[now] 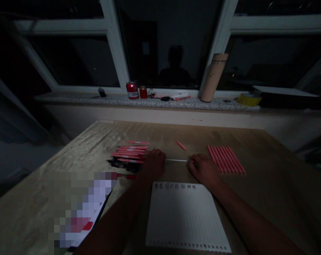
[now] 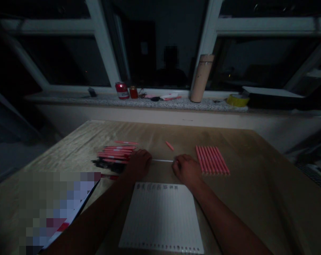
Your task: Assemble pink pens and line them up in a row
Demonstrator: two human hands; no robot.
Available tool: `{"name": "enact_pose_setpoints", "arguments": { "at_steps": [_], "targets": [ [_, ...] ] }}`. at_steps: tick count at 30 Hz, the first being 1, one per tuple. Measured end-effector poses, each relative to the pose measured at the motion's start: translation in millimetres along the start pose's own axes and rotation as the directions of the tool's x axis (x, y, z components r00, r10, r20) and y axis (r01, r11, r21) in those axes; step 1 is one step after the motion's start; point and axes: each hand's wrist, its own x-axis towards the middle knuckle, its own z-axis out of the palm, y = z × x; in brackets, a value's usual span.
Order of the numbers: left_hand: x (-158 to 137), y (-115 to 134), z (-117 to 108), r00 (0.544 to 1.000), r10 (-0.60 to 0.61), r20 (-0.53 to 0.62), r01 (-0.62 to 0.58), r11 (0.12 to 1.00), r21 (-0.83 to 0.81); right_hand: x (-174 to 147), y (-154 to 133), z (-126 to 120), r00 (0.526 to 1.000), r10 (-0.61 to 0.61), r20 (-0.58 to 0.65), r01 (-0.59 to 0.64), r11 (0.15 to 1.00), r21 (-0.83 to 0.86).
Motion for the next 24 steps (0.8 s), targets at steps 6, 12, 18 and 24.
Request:
{"name": "enact_pose_setpoints", "arguments": {
  "at_steps": [6, 12, 18, 24],
  "targets": [
    [-0.7, 0.6, 0.1, 1.000, 0.025, -0.007, -0.025, 1.000, -0.004, -1.3, -5.1, -1.9, 0.996, -0.090, 0.023, 0.089, 0.995, 0.052],
    [-2.0, 3.9, -0.9, 0.998, 0.068, -0.011, -0.069, 0.995, -0.069, -1.4, -8.3, -5.6, 0.993, -0.096, 0.066, 0.091, 0.993, 0.076],
    [-3.0, 7.8, -2.0, 0.988, 0.148, 0.037, -0.144, 0.985, -0.093, -1.8, -12.1, -6.5, 0.983, -0.168, 0.072, 0.159, 0.980, 0.117],
    [-2.9, 7.7, -1.4, 0.980, 0.195, 0.036, -0.192, 0.978, -0.077, -2.0, -12.3, -6.6, 0.952, -0.299, 0.061, 0.294, 0.952, 0.086]
  ]
}}
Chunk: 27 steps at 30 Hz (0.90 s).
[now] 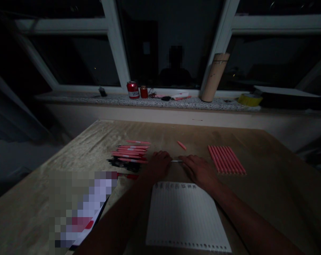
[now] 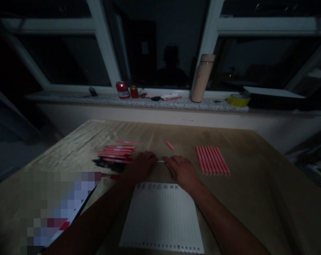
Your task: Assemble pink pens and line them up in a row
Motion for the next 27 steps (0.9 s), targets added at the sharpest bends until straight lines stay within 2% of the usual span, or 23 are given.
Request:
{"name": "enact_pose_setpoints", "arguments": {
  "at_steps": [6, 12, 17, 27],
  "targets": [
    [1.0, -0.8, 1.8, 1.000, -0.004, 0.014, 0.004, 1.000, 0.008, -2.0, 1.6, 3.2, 0.998, 0.028, 0.059, -0.021, 0.993, -0.115],
    [0.3, -1.3, 0.0, 1.000, 0.001, 0.016, -0.001, 1.000, -0.010, -1.8, -0.5, 5.6, 0.991, 0.108, 0.084, -0.100, 0.991, -0.089],
    [-0.1, -1.8, 1.4, 1.000, 0.011, -0.002, -0.011, 1.000, -0.007, -2.3, -0.2, 5.9, 0.998, 0.026, 0.064, -0.023, 0.999, -0.043],
    [-0.9, -1.7, 0.7, 1.000, 0.009, -0.013, -0.009, 0.999, -0.049, -3.8, 3.5, 12.5, 0.999, 0.040, 0.014, -0.039, 0.998, -0.055]
  ]
}}
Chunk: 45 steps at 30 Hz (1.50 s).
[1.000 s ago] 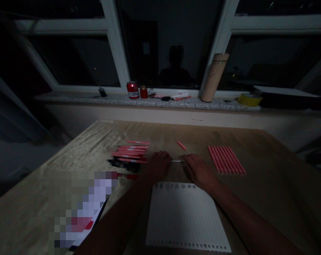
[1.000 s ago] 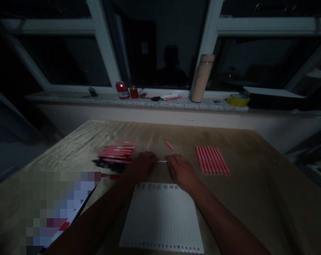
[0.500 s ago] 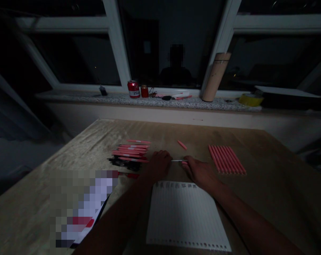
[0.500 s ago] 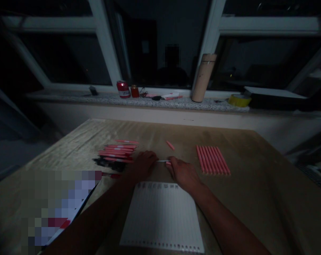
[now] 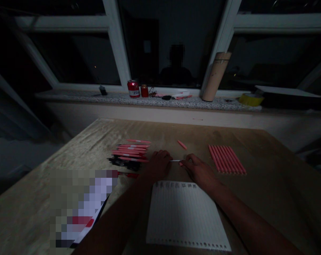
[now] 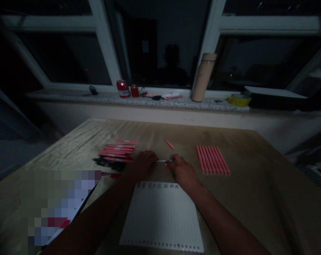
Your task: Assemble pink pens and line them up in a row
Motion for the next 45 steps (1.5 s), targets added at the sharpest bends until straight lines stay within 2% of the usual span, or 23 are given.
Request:
{"name": "enact_pose_setpoints", "arguments": {
  "at_steps": [7, 17, 23, 30, 34, 40, 45],
  "targets": [
    [0.7, -0.4, 1.1, 1.000, -0.003, 0.008, 0.003, 1.000, 0.005, 1.0, -0.6, -3.9, 0.999, -0.051, 0.016, 0.050, 0.996, 0.068],
    [0.0, -1.0, 0.8, 1.000, -0.008, 0.013, 0.009, 1.000, -0.025, -0.6, 4.7, -9.3, 0.999, -0.016, 0.046, 0.021, 0.993, -0.119],
    [-0.2, -1.2, 0.4, 1.000, -0.007, 0.013, 0.007, 0.999, -0.032, -3.9, 9.2, -18.1, 0.999, 0.035, 0.041, -0.031, 0.995, -0.096],
    [0.4, -1.4, 1.0, 1.000, -0.010, 0.022, 0.010, 1.000, -0.013, -0.2, 1.1, -17.5, 1.000, -0.007, -0.008, 0.006, 0.994, -0.111],
    [0.1, -1.8, 0.6, 1.000, 0.000, 0.009, 0.000, 1.000, -0.021, -0.2, 3.1, -17.7, 1.000, 0.017, -0.006, -0.017, 0.992, -0.122],
    [-0.3, -2.4, 0.8, 1.000, 0.004, 0.014, -0.003, 1.000, -0.020, -2.7, 9.4, -18.1, 0.996, 0.074, -0.058, -0.079, 0.993, -0.090],
    [-0.3, -1.4, -0.8, 1.000, -0.006, 0.016, 0.006, 0.999, -0.034, -2.9, 4.8, -14.9, 0.993, 0.074, -0.087, -0.070, 0.996, 0.050]
  ]
}}
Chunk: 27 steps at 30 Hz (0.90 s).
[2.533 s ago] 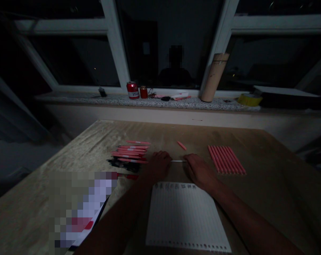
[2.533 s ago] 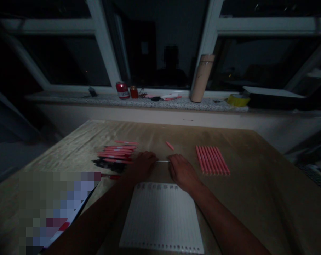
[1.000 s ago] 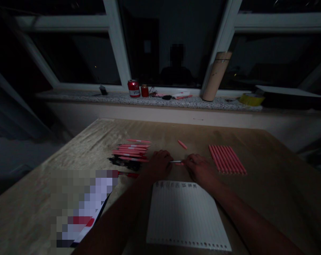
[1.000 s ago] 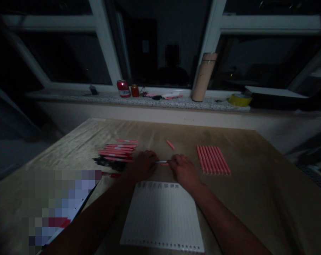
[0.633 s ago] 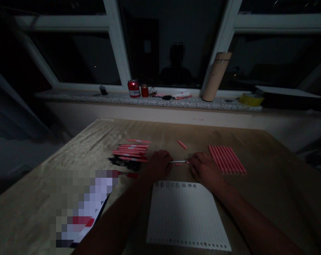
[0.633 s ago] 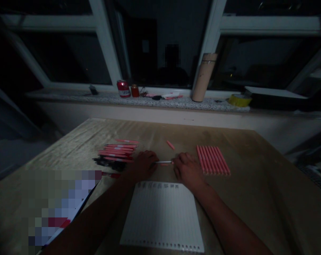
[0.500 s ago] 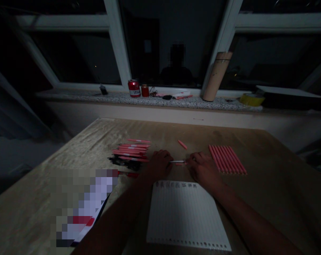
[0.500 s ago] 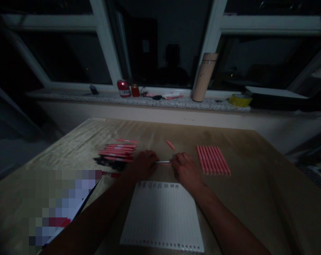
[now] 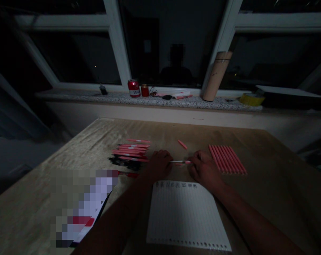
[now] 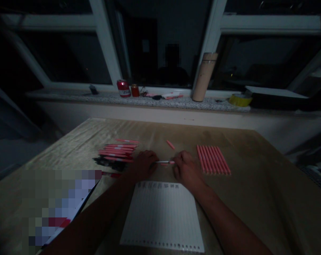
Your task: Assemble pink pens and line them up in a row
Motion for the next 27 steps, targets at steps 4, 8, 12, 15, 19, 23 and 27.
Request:
{"name": "enact_pose_setpoints", "arguments": {
  "at_steps": [4, 8, 12, 15, 19, 23, 27],
  "targets": [
    [0.5, 0.8, 0.4, 1.000, -0.008, -0.001, 0.008, 1.000, 0.003, -0.8, -0.7, 3.1, 0.994, -0.087, 0.068, 0.078, 0.989, 0.127],
    [0.6, 1.1, 0.8, 1.000, -0.012, -0.006, 0.012, 1.000, 0.009, -1.0, 3.5, 8.8, 0.978, -0.183, 0.101, 0.163, 0.970, 0.180],
    [0.2, 0.7, 1.0, 1.000, -0.008, 0.002, 0.008, 1.000, 0.013, -1.1, 5.1, 10.1, 0.979, -0.193, 0.068, 0.178, 0.967, 0.183],
    [-0.3, 0.4, 2.2, 1.000, -0.019, -0.004, 0.019, 1.000, 0.014, 0.0, 6.4, 6.3, 0.987, -0.157, 0.035, 0.148, 0.972, 0.181],
    [-0.5, 1.7, 2.2, 1.000, -0.025, -0.012, 0.025, 1.000, 0.018, 7.8, 16.5, 2.4, 0.999, -0.038, -0.017, 0.040, 0.989, 0.142],
    [0.0, 3.9, -0.6, 0.999, -0.037, -0.002, 0.037, 0.999, 0.014, 27.2, 31.1, 3.7, 0.997, 0.070, -0.044, -0.067, 0.995, 0.074],
    [0.1, 4.2, -1.3, 0.999, -0.045, -0.007, 0.045, 0.999, 0.001, 54.0, 37.7, 11.9, 0.989, 0.145, 0.012, -0.145, 0.989, -0.003]
  ]
}}
